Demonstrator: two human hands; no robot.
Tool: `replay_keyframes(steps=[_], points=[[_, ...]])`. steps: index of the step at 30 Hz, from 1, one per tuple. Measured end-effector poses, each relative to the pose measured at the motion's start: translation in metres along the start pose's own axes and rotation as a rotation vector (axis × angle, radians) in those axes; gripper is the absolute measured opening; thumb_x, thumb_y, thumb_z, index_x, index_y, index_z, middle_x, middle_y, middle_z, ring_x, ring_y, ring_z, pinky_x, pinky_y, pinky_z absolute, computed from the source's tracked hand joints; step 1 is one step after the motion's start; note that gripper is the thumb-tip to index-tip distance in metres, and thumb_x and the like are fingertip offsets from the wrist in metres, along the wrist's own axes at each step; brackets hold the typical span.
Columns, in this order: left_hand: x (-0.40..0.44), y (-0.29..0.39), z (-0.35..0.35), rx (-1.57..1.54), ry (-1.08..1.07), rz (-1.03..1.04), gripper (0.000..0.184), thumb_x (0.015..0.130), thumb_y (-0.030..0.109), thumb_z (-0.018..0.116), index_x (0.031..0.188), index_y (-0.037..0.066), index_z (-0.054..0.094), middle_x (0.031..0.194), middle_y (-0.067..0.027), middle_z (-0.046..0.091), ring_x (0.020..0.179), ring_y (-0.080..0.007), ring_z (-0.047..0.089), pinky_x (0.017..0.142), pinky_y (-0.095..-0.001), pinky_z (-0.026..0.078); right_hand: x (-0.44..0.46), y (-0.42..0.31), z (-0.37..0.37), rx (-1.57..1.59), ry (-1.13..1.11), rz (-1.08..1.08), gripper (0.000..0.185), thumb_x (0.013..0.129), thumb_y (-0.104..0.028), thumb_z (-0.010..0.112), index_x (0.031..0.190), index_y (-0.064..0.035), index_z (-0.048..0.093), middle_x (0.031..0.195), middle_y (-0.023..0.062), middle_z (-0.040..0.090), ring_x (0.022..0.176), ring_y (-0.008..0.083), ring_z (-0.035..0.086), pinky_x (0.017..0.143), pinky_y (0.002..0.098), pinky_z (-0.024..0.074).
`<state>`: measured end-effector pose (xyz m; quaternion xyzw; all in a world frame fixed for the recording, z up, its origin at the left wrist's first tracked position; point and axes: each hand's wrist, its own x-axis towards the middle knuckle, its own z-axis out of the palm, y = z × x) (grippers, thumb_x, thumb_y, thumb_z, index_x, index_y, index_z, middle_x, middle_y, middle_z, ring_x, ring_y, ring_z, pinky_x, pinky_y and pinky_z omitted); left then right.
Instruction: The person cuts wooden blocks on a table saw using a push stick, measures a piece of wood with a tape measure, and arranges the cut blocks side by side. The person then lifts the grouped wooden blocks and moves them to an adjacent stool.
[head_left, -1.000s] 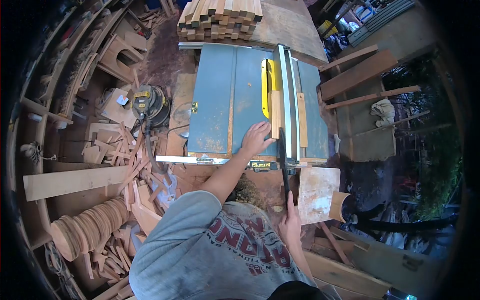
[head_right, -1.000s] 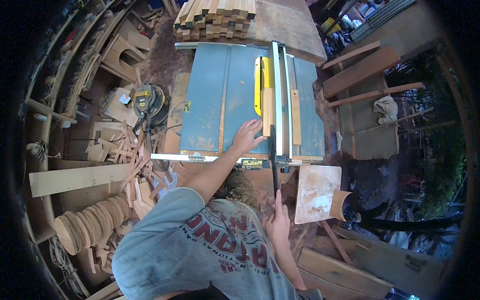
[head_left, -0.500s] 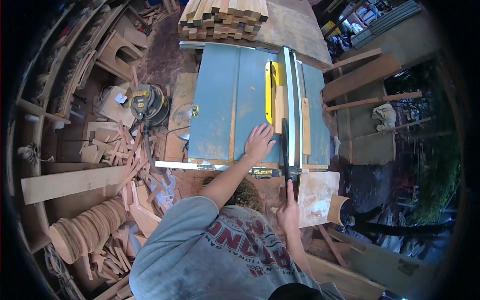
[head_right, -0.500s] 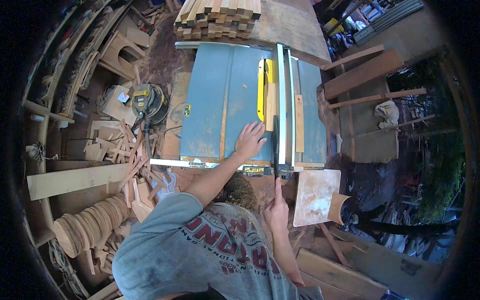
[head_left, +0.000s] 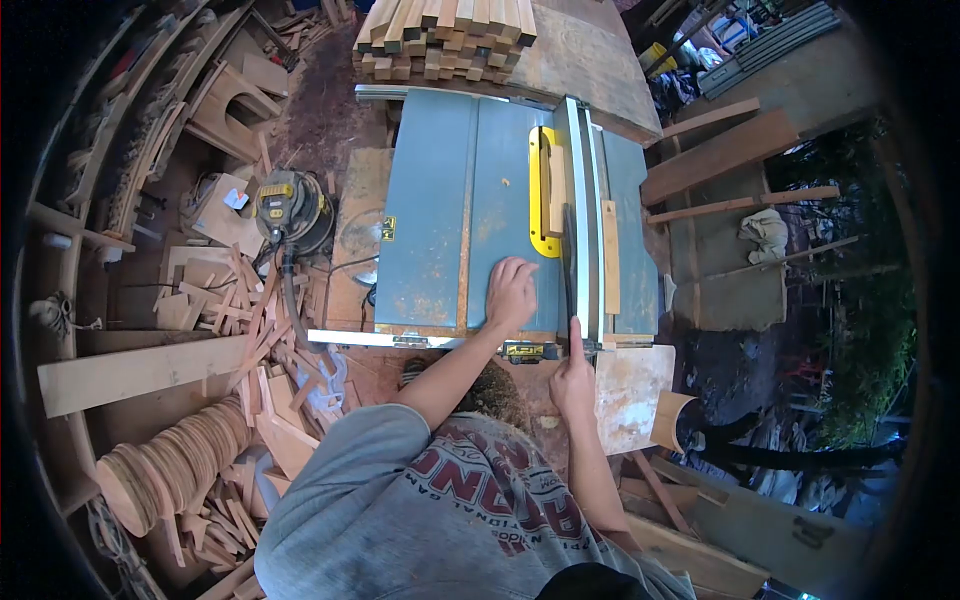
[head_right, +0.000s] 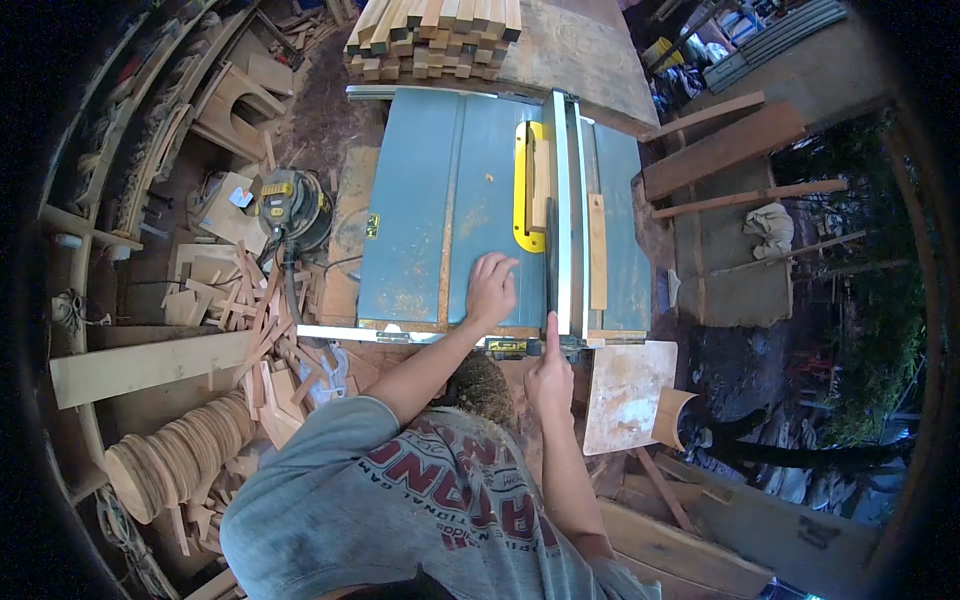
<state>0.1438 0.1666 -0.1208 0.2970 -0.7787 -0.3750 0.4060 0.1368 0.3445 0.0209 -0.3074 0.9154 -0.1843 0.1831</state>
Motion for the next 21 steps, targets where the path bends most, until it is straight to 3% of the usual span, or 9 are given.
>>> replay_keyframes(steps=[4, 6, 9, 12, 14, 16, 18, 20, 21], points=[[0.002, 0.006, -0.006, 0.022, 0.067, -0.064, 0.025, 0.088, 0.003, 0.062, 0.112, 0.006, 0.064, 0.112, -0.0157, 0.061, 0.118, -0.0382, 0.055, 0.106, -0.0511, 0.042, 0.028, 0.0, 0.013, 0.003, 0.029, -0.061, 0.093, 0.087, 0.005, 0.052, 0.169, -0.0239, 0.017, 0.09, 0.0347, 0.067, 0.086, 0.0531, 0.066, 0.077, 0.0599, 0.0483], [0.003, 0.008, -0.008, 0.05, 0.117, -0.056, 0.019, 0.088, 0.004, 0.061, 0.107, 0.005, 0.062, 0.111, -0.0165, 0.06, 0.114, -0.0385, 0.055, 0.102, -0.05, 0.043, 0.063, -0.003, 0.017, -0.033, 0.059, -0.071, 0.09, 0.088, 0.002, 0.052, 0.168, -0.0228, 0.021, 0.09, 0.0343, 0.067, 0.086, 0.0531, 0.066, 0.076, 0.0597, 0.0489], [0.005, 0.01, -0.014, 0.003, 0.104, -0.071, 0.018, 0.089, 0.005, 0.06, 0.108, 0.005, 0.062, 0.11, -0.0168, 0.06, 0.113, -0.0386, 0.055, 0.101, -0.0498, 0.043, 0.201, -0.028, 0.005, 0.045, 0.158, -0.141, 0.075, 0.09, -0.005, 0.052, 0.162, -0.0162, 0.036, 0.101, 0.0354, 0.068, 0.09, 0.0523, 0.067, 0.079, 0.0574, 0.0513], [0.006, 0.001, -0.012, 0.07, 0.111, -0.039, 0.018, 0.089, 0.007, 0.062, 0.108, 0.006, 0.061, 0.11, -0.0161, 0.059, 0.112, -0.0386, 0.055, 0.099, -0.0499, 0.043, 0.286, -0.021, -0.018, 0.137, 0.534, -0.393, 0.067, 0.09, -0.007, 0.053, 0.156, -0.0099, 0.045, 0.111, 0.035, 0.069, 0.104, 0.0508, 0.068, 0.089, 0.0538, 0.054], [0.005, 0.003, -0.01, 0.064, 0.11, -0.059, 0.018, 0.089, 0.007, 0.062, 0.107, 0.006, 0.061, 0.11, -0.016, 0.059, 0.112, -0.0384, 0.055, 0.099, -0.0498, 0.044, 0.278, 0.005, -0.046, 0.072, 0.636, -0.312, 0.056, 0.089, -0.01, 0.056, 0.145, -0.0025, 0.056, 0.112, 0.0335, 0.07, 0.107, 0.0504, 0.068, 0.091, 0.0541, 0.0537], [0.002, 0.003, -0.01, 0.051, 0.098, -0.073, 0.018, 0.089, 0.008, 0.062, 0.107, 0.006, 0.061, 0.11, -0.0158, 0.059, 0.113, -0.0382, 0.055, 0.099, -0.0498, 0.044, 0.242, 0.046, -0.072, 0.017, 0.392, -0.043, 0.045, 0.088, -0.013, 0.06, 0.129, 0.0032, 0.065, 0.109, 0.0326, 0.072, 0.105, 0.0501, 0.068, 0.09, 0.0544, 0.0538], [0.004, 0.004, -0.009, 0.037, 0.113, -0.062, 0.018, 0.09, 0.008, 0.061, 0.107, 0.005, 0.062, 0.111, -0.016, 0.059, 0.113, -0.0377, 0.055, 0.098, -0.0498, 0.044, 0.214, 0.094, -0.06, 0.013, 0.329, 0.074, 0.035, 0.086, -0.014, 0.062, 0.115, 0.0042, 0.069, 0.104, 0.0321, 0.073, 0.102, 0.0488, 0.07, 0.09, 0.0533, 0.0547], [0.004, 0.005, -0.009, 0.033, 0.112, -0.069, 0.018, 0.09, 0.008, 0.061, 0.108, 0.006, 0.062, 0.112, -0.0161, 0.059, 0.114, -0.0376, 0.056, 0.099, -0.0499, 0.045, 0.191, 0.131, -0.037, -0.047, 0.247, 0.216, 0.038, 0.082, -0.02, 0.071, 0.113, 0.0032, 0.07, 0.099, 0.0311, 0.074, 0.099, 0.0471, 0.072, 0.088, 0.0508, 0.0558], [0.003, 0.005, -0.01, 0.041, 0.106, -0.074, 0.019, 0.09, 0.009, 0.061, 0.109, 0.006, 0.062, 0.112, -0.0162, 0.059, 0.114, -0.0374, 0.056, 0.099, -0.0499, 0.045, 0.178, 0.14, -0.03, -0.008, 0.227, 0.181, 0.043, 0.079, -0.023, 0.075, 0.112, 0.0033, 0.07, 0.099, 0.0299, 0.074, 0.099, 0.046, 0.072, 0.088, 0.0497, 0.0556]])
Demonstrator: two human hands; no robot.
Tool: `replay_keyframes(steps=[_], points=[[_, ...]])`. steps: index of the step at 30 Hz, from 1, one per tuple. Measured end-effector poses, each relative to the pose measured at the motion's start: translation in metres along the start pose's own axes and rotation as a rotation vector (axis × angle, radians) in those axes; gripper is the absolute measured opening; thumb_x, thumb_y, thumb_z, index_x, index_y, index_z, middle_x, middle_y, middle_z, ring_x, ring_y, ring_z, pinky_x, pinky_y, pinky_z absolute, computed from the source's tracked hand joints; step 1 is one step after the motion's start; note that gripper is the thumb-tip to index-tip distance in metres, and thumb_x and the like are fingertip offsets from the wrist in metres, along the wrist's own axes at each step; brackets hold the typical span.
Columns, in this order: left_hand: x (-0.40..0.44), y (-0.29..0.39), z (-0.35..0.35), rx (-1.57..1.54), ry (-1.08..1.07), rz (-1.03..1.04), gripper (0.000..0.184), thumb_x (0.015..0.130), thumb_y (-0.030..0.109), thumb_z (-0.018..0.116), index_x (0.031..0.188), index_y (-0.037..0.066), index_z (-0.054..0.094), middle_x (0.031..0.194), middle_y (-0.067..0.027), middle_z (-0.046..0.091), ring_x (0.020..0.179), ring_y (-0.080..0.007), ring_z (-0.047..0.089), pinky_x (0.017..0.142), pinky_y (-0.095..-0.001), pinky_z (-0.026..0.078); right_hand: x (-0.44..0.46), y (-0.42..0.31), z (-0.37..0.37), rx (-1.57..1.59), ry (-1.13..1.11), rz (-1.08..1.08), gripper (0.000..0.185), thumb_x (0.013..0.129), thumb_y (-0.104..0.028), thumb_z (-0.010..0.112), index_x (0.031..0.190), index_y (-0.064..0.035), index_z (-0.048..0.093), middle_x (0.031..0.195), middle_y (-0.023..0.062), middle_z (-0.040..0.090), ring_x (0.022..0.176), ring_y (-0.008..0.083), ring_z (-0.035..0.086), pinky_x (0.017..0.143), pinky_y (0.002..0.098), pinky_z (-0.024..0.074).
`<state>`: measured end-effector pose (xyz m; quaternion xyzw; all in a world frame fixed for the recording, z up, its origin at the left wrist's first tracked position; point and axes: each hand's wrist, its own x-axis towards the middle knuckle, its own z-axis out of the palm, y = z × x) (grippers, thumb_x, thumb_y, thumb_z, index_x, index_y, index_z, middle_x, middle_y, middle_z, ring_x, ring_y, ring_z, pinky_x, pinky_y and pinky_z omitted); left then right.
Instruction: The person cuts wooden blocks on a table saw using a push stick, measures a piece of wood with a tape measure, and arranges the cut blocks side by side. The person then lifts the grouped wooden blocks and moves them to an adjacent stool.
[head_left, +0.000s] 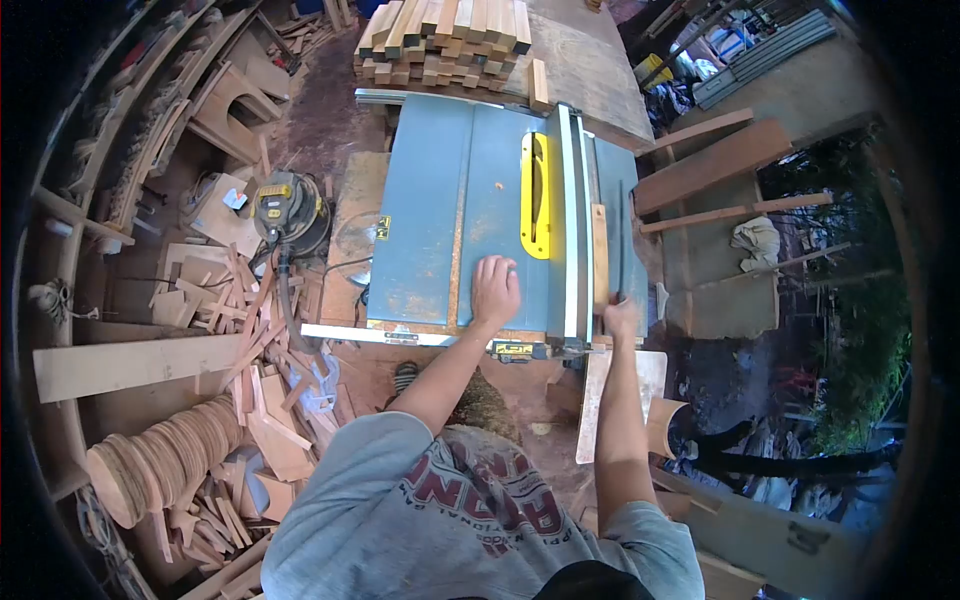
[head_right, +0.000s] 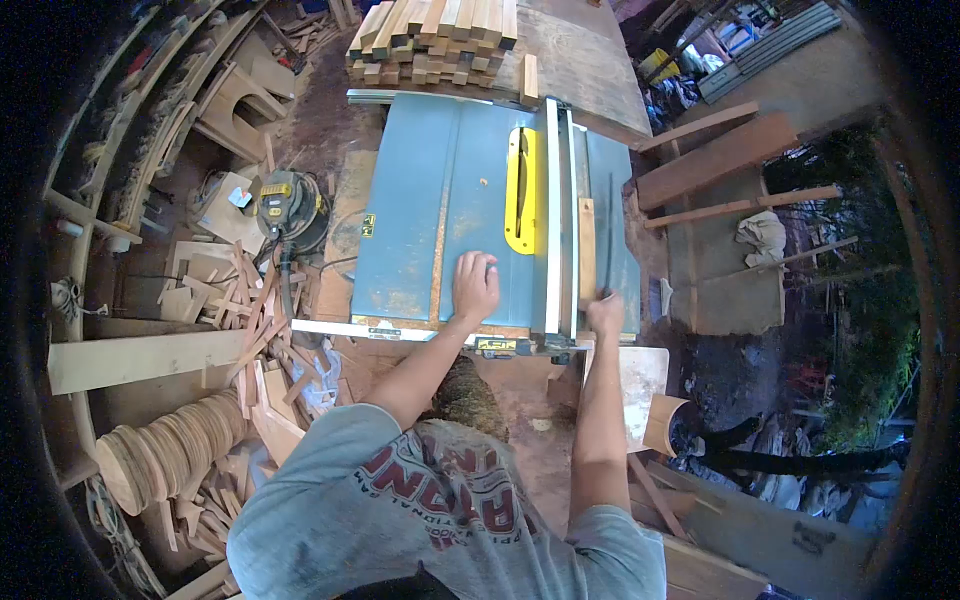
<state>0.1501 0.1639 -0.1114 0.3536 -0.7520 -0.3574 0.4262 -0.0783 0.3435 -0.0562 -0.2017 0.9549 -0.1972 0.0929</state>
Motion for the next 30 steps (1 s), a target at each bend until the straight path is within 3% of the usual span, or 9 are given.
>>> replay_keyframes(steps=[2, 7, 10, 15, 17, 20, 24, 27, 30], points=[[0.0, 0.0, 0.0, -0.009, -0.009, 0.01, 0.019, 0.09, 0.008, 0.061, 0.109, 0.005, 0.062, 0.113, -0.0165, 0.06, 0.115, -0.038, 0.056, 0.1, -0.05, 0.045, -0.008, 0.015, 0.019, 0.055, 0.091, -0.002, 0.054, 0.065, -0.026, 0.087, 0.106, 0.0047, 0.071, 0.099, 0.026, 0.075, 0.095, 0.039, 0.074, 0.085, 0.0429, 0.0563], [-0.006, 0.002, -0.005, -0.045, -0.048, -0.015, 0.02, 0.09, 0.008, 0.061, 0.11, 0.005, 0.063, 0.116, -0.017, 0.06, 0.115, -0.039, 0.056, 0.102, -0.0499, 0.045, -0.02, 0.024, -0.005, 0.511, 0.164, 0.018, 0.043, 0.075, -0.02, 0.084, 0.109, 0.0002, 0.07, 0.087, 0.0138, 0.074, 0.076, 0.027, 0.071, 0.072, 0.0378, 0.0558], [-0.025, 0.015, -0.028, -0.093, -0.133, 0.074, 0.029, 0.091, 0.012, 0.064, 0.119, 0.006, 0.065, 0.121, -0.0163, 0.063, 0.118, -0.0376, 0.058, 0.101, -0.049, 0.047, -0.072, -0.001, -0.068, 1.129, -0.169, 0.301, 0.022, 0.091, -0.013, 0.076, 0.11, -0.0051, 0.07, 0.067, -0.0048, 0.053, 0.049, 0.004, 0.042, 0.042, 0.0253, 0.0297], [-0.058, 0.079, -0.073, -0.231, -0.34, 0.187, 0.043, 0.093, 0.018, 0.066, 0.133, 0.005, 0.062, 0.136, -0.0158, 0.062, 0.128, -0.0363, 0.056, 0.107, -0.0482, 0.045, -0.158, 0.007, -0.069, 1.359, -0.223, 0.34, 0.03, 0.091, -0.014, 0.076, 0.117, -0.0042, 0.068, 0.065, -0.0073, 0.047, 0.05, 0.005, 0.039, 0.045, 0.0242, 0.0296], [-0.062, 0.093, -0.082, -0.253, -0.382, 0.218, 0.049, 0.093, 0.019, 0.067, 0.14, 0.005, 0.06, 0.142, -0.0162, 0.06, 0.132, -0.036, 0.055, 0.111, -0.048, 0.044, -0.202, -0.029, -0.069, 1.04, -0.038, 0.253, 0.038, 0.086, -0.013, 0.081, 0.12, -0.0012, 0.067, 0.072, -0.0061, 0.055, 0.053, 0.0039, 0.044, 0.047, 0.0237, 0.0325], [-0.067, 0.09, -0.086, -0.135, -0.44, 0.369, 0.062, 0.099, 0.024, 0.06, 0.154, 0.001, 0.046, 0.159, -0.0201, 0.047, 0.146, -0.0374, 0.045, 0.12, -0.0482, 0.036, -0.242, -0.027, -0.025, 0.944, 0.071, 0.141, 0.034, 0.087, -0.008, 0.079, 0.117, 0.0009, 0.067, 0.088, -0.0007, 0.065, 0.076, 0.0089, 0.059, 0.072, 0.0243, 0.0469], [-0.099, 0.05, -0.063, -0.309, -0.581, 0.09, 0.057, 0.103, 0.025, 0.056, 0.153, 0.0, 0.047, 0.157, -0.023, 0.048, 0.147, -0.0402, 0.042, 0.12, -0.0486, 0.035, -0.272, -0.043, 0.019, 0.489, 0.354, -0.069, 0.044, 0.081, -0.019, 0.086, 0.116, -0.0001, 0.067, 0.087, 0.0051, 0.067, 0.076, 0.0146, 0.063, 0.072, 0.0327, 0.0519], [-0.101, 0.041, -0.055, -0.248, -0.622, 0.061, 0.053, 0.101, 0.026, 0.056, 0.148, 0.001, 0.055, 0.159, -0.0225, 0.046, 0.147, -0.0414, 0.043, 0.122, -0.0505, 0.033, -0.273, -0.032, 0.048, 0.201, 0.522, -0.327, 0.045, 0.082, -0.022, 0.087, 0.118, -0.0021, 0.068, 0.097, 0.0168, 0.073, 0.077, 0.0348, 0.071, 0.072, 0.0416, 0.0563], [-0.094, 0.03, -0.051, 0.041, -0.593, 0.233, 0.047, 0.098, 0.027, 0.058, 0.138, 0.003, 0.064, 0.157, -0.0217, 0.049, 0.144, -0.0416, 0.046, 0.12, -0.0517, 0.036, -0.259, -0.027, 0.068, 0.122, 0.579, -0.531, 0.044, 0.078, -0.013, 0.083, 0.118, -0.0072, 0.067, 0.114, 0.015, 0.074, 0.089, 0.035, 0.071, 0.079, 0.0433, 0.0569]])
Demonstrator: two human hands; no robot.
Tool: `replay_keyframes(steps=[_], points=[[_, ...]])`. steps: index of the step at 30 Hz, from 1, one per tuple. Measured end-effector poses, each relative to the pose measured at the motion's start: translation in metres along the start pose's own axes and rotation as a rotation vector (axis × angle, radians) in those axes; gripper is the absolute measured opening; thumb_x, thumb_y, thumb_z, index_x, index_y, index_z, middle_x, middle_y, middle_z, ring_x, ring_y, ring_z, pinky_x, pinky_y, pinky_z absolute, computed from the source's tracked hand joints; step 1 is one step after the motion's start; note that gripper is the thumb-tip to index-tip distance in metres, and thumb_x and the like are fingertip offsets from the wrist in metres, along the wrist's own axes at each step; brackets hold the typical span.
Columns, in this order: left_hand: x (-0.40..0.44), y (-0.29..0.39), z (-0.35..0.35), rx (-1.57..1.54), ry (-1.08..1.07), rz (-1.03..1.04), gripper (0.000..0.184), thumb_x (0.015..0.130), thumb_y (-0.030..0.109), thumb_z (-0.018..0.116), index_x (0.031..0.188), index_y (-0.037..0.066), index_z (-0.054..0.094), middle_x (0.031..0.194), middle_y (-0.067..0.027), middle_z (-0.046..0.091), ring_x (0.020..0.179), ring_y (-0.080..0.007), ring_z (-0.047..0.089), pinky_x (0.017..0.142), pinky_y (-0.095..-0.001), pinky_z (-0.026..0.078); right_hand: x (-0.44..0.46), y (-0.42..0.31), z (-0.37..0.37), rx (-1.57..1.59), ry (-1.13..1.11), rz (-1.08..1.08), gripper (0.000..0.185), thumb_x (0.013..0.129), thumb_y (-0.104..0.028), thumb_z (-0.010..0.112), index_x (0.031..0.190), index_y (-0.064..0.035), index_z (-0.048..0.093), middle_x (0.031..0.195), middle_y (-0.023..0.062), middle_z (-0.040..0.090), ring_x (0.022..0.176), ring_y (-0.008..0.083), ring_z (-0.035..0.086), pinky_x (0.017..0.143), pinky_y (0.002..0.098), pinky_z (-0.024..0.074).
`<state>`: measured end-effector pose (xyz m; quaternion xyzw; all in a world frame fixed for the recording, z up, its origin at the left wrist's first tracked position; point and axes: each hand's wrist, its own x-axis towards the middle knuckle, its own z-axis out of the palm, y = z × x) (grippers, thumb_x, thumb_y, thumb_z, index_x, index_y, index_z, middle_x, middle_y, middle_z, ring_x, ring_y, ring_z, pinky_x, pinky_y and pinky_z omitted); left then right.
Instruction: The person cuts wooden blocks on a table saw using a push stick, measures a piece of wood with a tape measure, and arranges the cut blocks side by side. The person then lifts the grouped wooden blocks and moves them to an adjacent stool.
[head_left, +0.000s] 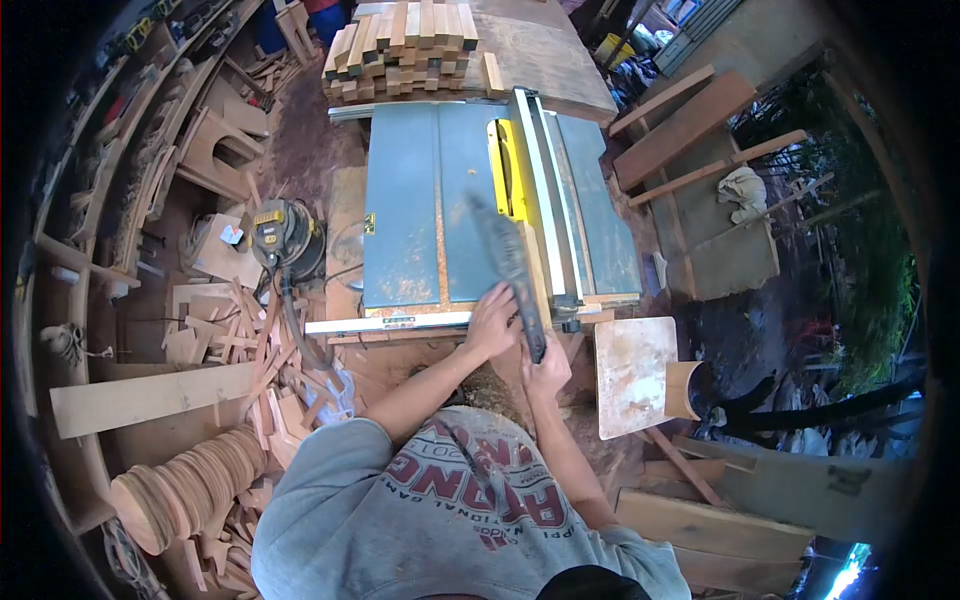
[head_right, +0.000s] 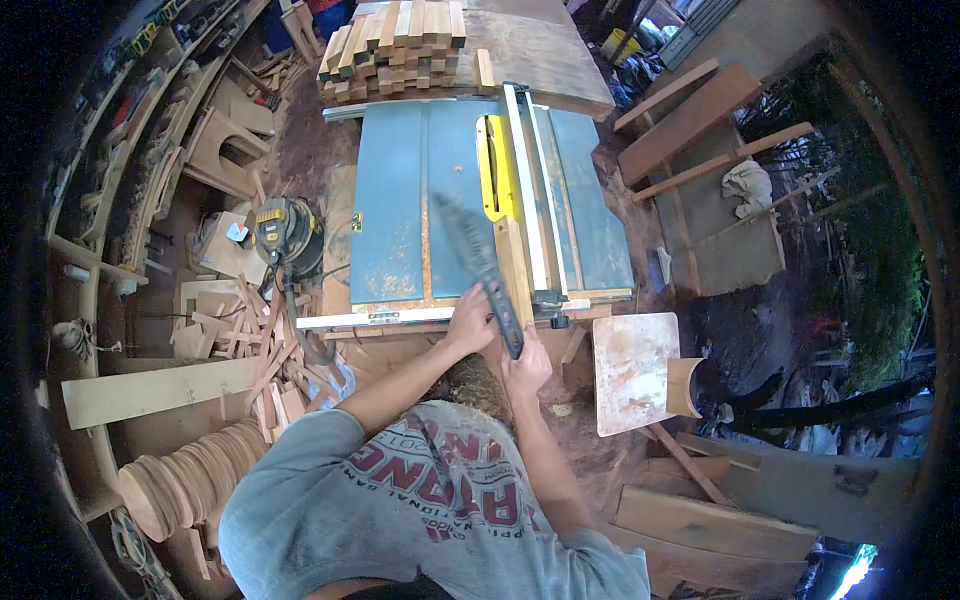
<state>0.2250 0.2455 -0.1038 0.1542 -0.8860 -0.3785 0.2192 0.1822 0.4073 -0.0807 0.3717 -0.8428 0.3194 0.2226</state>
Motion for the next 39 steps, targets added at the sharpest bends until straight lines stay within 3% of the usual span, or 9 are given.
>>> replay_keyframes(steps=[5, 11, 14, 16, 19, 25, 28, 30, 39], points=[[0.02, -0.033, 0.011, 0.169, -0.044, 0.008, 0.05, 0.096, 0.031, 0.061, 0.139, 0.007, 0.065, 0.159, -0.0181, 0.048, 0.147, -0.0367, 0.044, 0.121, -0.051, 0.035, -0.002, 0.019, 0.017, -0.079, -0.181, -0.098, 0.048, 0.069, -0.002, 0.073, 0.116, -0.0097, 0.066, 0.128, 0.0096, 0.07, 0.1, 0.0287, 0.07, 0.084, 0.0385, 0.0565], [0.023, -0.012, -0.015, 0.128, -0.274, 0.018, 0.086, 0.092, 0.045, 0.067, 0.159, 0.001, 0.037, 0.163, -0.0182, 0.043, 0.154, -0.0347, 0.036, 0.128, -0.051, 0.024, 0.017, 0.006, 0.006, 0.094, -0.183, -0.105, 0.037, 0.077, 0.004, 0.07, 0.113, -0.0054, 0.064, 0.123, 0.0179, 0.071, 0.101, 0.0392, 0.07, 0.084, 0.0422, 0.058], [0.018, -0.002, -0.019, 0.11, -0.306, -0.006, 0.106, 0.083, 0.056, 0.075, 0.16, -0.003, 0.032, 0.164, -0.0192, 0.041, 0.155, -0.0343, 0.034, 0.128, -0.054, 0.02, 0.021, -0.011, -0.022, 0.198, -0.196, 0.065, 0.035, 0.081, 0.004, 0.068, 0.114, -0.0028, 0.066, 0.121, 0.014, 0.071, 0.103, 0.0351, 0.071, 0.089, 0.0404, 0.0566], [0.015, -0.001, -0.01, 0.136, -0.201, 0.014, 0.117, 0.075, 0.06, 0.081, 0.158, -0.006, 0.034, 0.162, -0.02, 0.044, 0.154, -0.0336, 0.035, 0.128, -0.057, 0.019, 0.018, -0.012, -0.053, 0.338, -0.304, 0.394, 0.028, 0.092, 0.001, 0.066, 0.119, 0.0023, 0.067, 0.117, 0.0181, 0.072, 0.101, 0.0326, 0.072, 0.09, 0.0381, 0.0556], [0.015, -0.007, 0.008, 0.088, -0.064, 0.021, 0.116, 0.071, 0.059, 0.085, 0.155, -0.006, 0.04, 0.157, -0.0202, 0.051, 0.152, -0.0333, 0.039, 0.127, -0.0588, 0.019, 0.006, -0.011, -0.11, 0.483, -0.382, 0.582, 0.036, 0.102, -0.006, 0.055, 0.136, 0.004, 0.061, 0.11, 0.0191, 0.071, 0.095, 0.0266, 0.069, 0.091, 0.0351, 0.0533], [0.036, -0.014, 0.004, 0.081, -0.03, 0.021, 0.103, 0.07, 0.051, 0.087, 0.148, -0.006, 0.051, 0.15, -0.0204, 0.058, 0.148, -0.0307, 0.045, 0.125, -0.0572, 0.027, 0.023, -0.049, -0.195, 0.299, -0.532, 0.51, 0.054, 0.101, -0.002, 0.046, 0.155, -0.0044, 0.045, 0.107, 0.0252, 0.069, 0.09, 0.033, 0.07, 0.082, 0.0425, 0.0543], [0.043, -0.018, 0.0, 0.078, -0.031, 0.023, 0.101, 0.071, 0.051, 0.087, 0.147, -0.006, 0.052, 0.149, -0.0221, 0.058, 0.146, -0.031, 0.048, 0.124, -0.055, 0.03, 0.019, -0.046, -0.208, 0.199, -0.6, 0.373, 0.06, 0.098, 0.002, 0.046, 0.158, -0.0043, 0.042, 0.115, 0.0294, 0.069, 0.094, 0.0478, 0.068, 0.087, 0.0458, 0.0531], [0.049, -0.02, -0.007, 0.081, -0.024, 0.029, 0.101, 0.071, 0.051, 0.087, 0.146, -0.007, 0.052, 0.149, -0.0231, 0.057, 0.145, -0.0312, 0.049, 0.124, -0.0534, 0.031, 0.017, -0.043, -0.21, 0.173, -0.695, 0.264, 0.069, 0.096, 0.003, 0.049, 0.162, -0.0115, 0.037, 0.095, 0.0277, 0.066, 0.085, 0.0462, 0.068, 0.075, 0.0504, 0.0531], [0.073, -0.033, -0.011, 0.105, -0.018, -0.019, 0.099, 0.073, 0.054, 0.085, 0.147, -0.003, 0.052, 0.153, -0.0194, 0.055, 0.146, -0.0275, 0.047, 0.124, -0.0467, 0.033, 0.013, -0.053, -0.206, 0.061, -0.796, 0.366, 0.074, 0.092, 0.006, 0.052, 0.162, -0.0157, 0.039, 0.092, 0.026, 0.066, 0.084, 0.0473, 0.066, 0.074, 0.0539, 0.0515]])
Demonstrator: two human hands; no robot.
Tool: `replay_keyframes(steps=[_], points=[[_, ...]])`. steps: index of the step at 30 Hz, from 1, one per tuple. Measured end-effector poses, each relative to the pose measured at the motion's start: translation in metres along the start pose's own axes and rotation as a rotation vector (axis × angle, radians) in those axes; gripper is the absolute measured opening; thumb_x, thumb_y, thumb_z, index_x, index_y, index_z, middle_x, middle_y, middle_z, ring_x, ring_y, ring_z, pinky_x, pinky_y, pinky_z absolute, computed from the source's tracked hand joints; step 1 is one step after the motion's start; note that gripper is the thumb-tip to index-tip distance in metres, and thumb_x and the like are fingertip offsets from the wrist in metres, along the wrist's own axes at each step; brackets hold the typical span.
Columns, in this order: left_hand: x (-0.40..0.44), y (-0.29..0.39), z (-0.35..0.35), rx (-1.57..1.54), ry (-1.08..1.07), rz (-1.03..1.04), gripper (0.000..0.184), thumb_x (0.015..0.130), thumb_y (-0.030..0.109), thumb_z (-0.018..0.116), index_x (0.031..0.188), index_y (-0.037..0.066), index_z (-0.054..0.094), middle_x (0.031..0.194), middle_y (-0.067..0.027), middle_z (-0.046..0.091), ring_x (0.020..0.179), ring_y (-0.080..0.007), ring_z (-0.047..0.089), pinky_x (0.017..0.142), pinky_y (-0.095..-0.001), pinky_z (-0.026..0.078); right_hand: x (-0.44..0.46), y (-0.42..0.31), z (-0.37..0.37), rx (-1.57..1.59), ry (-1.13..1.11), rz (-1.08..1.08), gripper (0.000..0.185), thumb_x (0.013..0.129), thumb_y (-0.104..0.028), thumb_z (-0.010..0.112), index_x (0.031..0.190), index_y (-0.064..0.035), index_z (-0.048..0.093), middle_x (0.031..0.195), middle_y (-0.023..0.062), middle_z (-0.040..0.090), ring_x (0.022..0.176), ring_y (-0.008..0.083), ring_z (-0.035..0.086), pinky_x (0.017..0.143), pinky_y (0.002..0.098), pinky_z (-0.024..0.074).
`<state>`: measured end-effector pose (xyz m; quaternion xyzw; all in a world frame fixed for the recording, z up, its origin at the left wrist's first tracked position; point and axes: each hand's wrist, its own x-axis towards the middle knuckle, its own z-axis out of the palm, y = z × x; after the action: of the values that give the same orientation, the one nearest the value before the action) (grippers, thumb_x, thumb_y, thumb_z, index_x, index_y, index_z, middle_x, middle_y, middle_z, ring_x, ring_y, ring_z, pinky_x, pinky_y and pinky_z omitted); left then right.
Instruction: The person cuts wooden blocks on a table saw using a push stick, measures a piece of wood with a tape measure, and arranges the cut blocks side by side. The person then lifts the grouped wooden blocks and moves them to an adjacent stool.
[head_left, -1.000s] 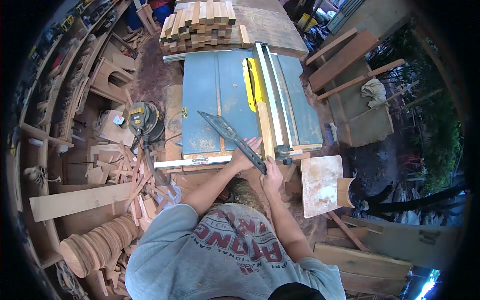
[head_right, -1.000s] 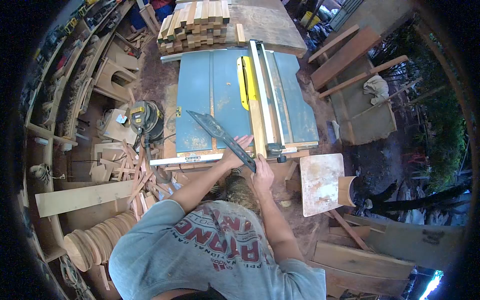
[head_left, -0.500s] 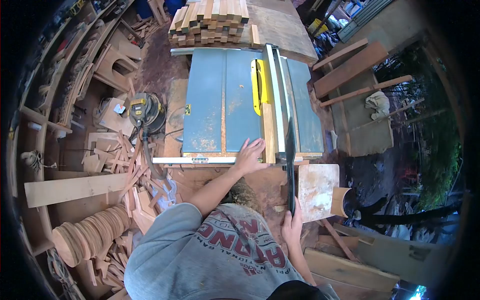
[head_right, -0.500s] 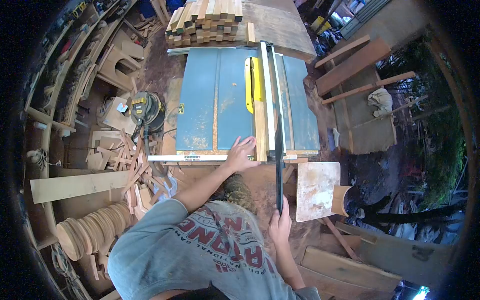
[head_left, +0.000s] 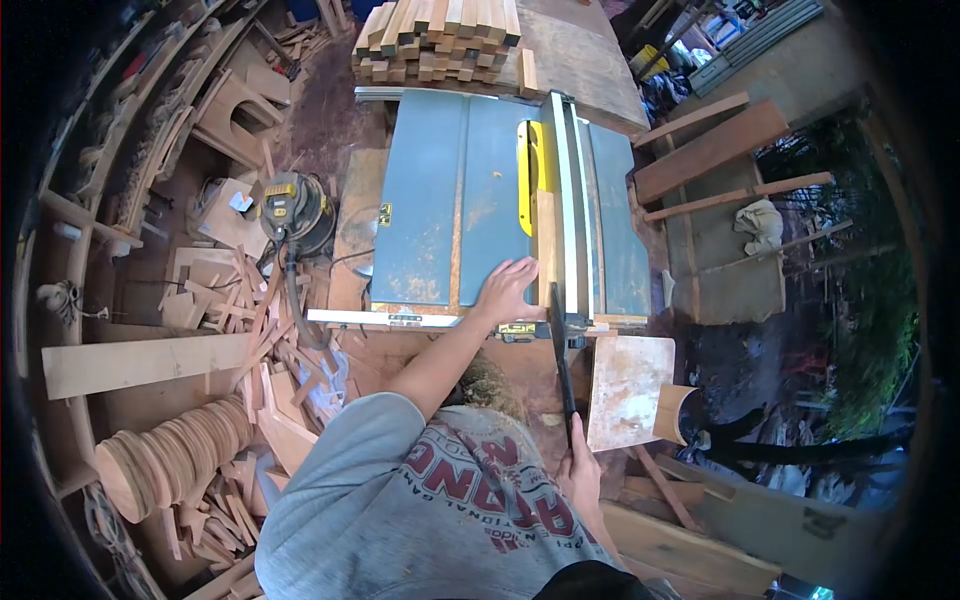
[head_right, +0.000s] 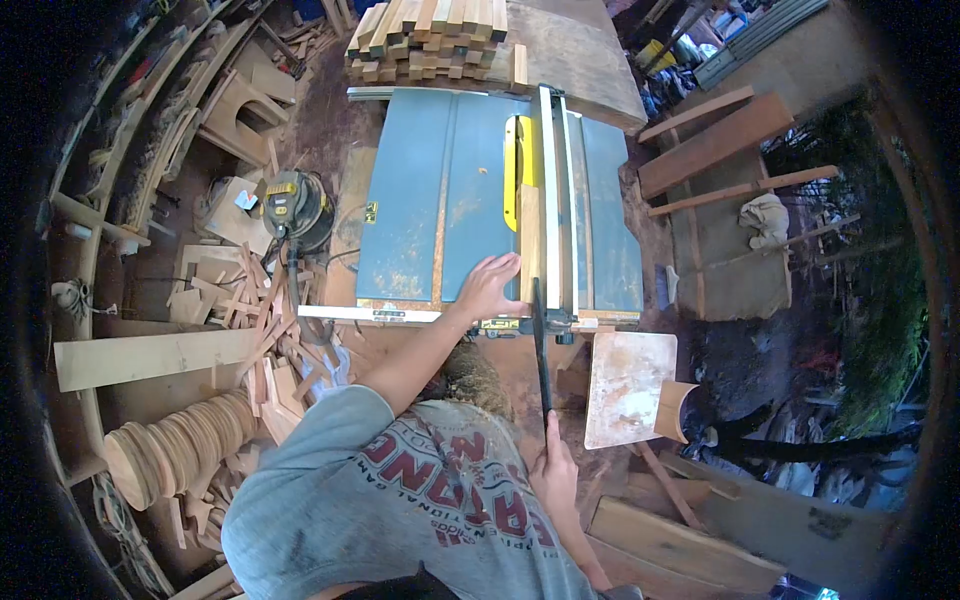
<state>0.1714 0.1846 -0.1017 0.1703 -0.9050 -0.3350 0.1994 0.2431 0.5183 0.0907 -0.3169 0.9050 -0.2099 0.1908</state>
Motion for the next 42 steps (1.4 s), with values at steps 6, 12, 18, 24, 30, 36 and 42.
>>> replay_keyframes(steps=[6, 12, 18, 24, 30, 36, 42], points=[[0.011, -0.011, 0.005, 0.051, -0.02, 0.001, 0.1, 0.073, 0.054, 0.085, 0.149, -0.001, 0.051, 0.153, -0.0183, 0.055, 0.147, -0.0274, 0.047, 0.125, -0.0457, 0.032, 0.018, 0.004, 0.019, -0.002, 0.028, -0.019, 0.08, 0.09, 0.008, 0.053, 0.164, -0.0162, 0.035, 0.095, 0.029, 0.066, 0.083, 0.0484, 0.065, 0.073, 0.0541, 0.0509], [0.024, -0.017, 0.001, 0.047, -0.011, -0.006, 0.098, 0.075, 0.051, 0.085, 0.15, -0.001, 0.049, 0.153, -0.0185, 0.054, 0.147, -0.0278, 0.046, 0.124, -0.0464, 0.032, 0.046, -0.004, 0.029, 0.022, 0.035, 0.008, 0.08, 0.09, 0.006, 0.054, 0.164, -0.0158, 0.033, 0.09, 0.0333, 0.066, 0.079, 0.0519, 0.064, 0.069, 0.056, 0.0489], [0.028, -0.019, 0.014, -0.074, 0.047, -0.015, 0.087, 0.081, 0.041, 0.082, 0.148, -0.004, 0.051, 0.15, -0.0205, 0.057, 0.144, -0.032, 0.049, 0.122, -0.0477, 0.035, 0.065, -0.016, 0.038, 0.061, 0.023, 0.05, 0.082, 0.09, 0.006, 0.053, 0.165, -0.0203, 0.03, 0.083, 0.0355, 0.064, 0.075, 0.055, 0.062, 0.068, 0.058, 0.0469], [0.022, -0.012, 0.018, -0.209, 0.107, -0.086, 0.076, 0.087, 0.032, 0.077, 0.147, -0.006, 0.051, 0.148, -0.0234, 0.057, 0.142, -0.0366, 0.05, 0.122, -0.0485, 0.036, 0.094, -0.018, 0.034, 0.026, -0.017, 0.082, 0.084, 0.091, 0.008, 0.051, 0.166, -0.0219, 0.026, 0.081, 0.0354, 0.064, 0.074, 0.0547, 0.062, 0.067, 0.0599, 0.0448], [0.024, -0.009, 0.012, -0.202, 0.036, -0.147, 0.072, 0.092, 0.029, 0.071, 0.15, -0.005, 0.048, 0.154, -0.0237, 0.052, 0.148, -0.0353, 0.044, 0.125, -0.0454, 0.032, 0.12, -0.026, 0.039, 0.029, 0.02, 0.014, 0.085, 0.091, 0.008, 0.049, 0.166, -0.0236, 0.025, 0.083, 0.0357, 0.064, 0.077, 0.0544, 0.064, 0.069, 0.0602, 0.0441], [-0.074, 0.011, -0.02, -0.553, -0.329, -0.054, 0.038, 0.098, 0.021, 0.059, 0.131, 0.004, 0.067, 0.116, -0.0176, 0.075, 0.104, -0.0415, 0.07, 0.092, -0.0496, 0.056, 0.15, -0.046, 0.031, 0.014, -0.06, 0.169, 0.081, 0.094, 0.005, 0.049, 0.166, -0.0263, 0.029, 0.109, 0.0361, 0.068, 0.098, 0.0547, 0.066, 0.083, 0.0561, 0.0508], [-0.209, -0.158, 0.116, -1.462, -0.279, -1.545, 0.047, 0.106, 0.032, 0.049, 0.146, 0.007, 0.056, 0.143, -0.0131, 0.064, 0.129, -0.0323, 0.063, 0.105, -0.0469, 0.052, 0.185, -0.043, 0.043, 0.021, -0.01, 0.12, 0.08, 0.093, 0.003, 0.05, 0.165, -0.0252, 0.03, 0.106, 0.0365, 0.068, 0.096, 0.0551, 0.066, 0.081, 0.0578, 0.05]])
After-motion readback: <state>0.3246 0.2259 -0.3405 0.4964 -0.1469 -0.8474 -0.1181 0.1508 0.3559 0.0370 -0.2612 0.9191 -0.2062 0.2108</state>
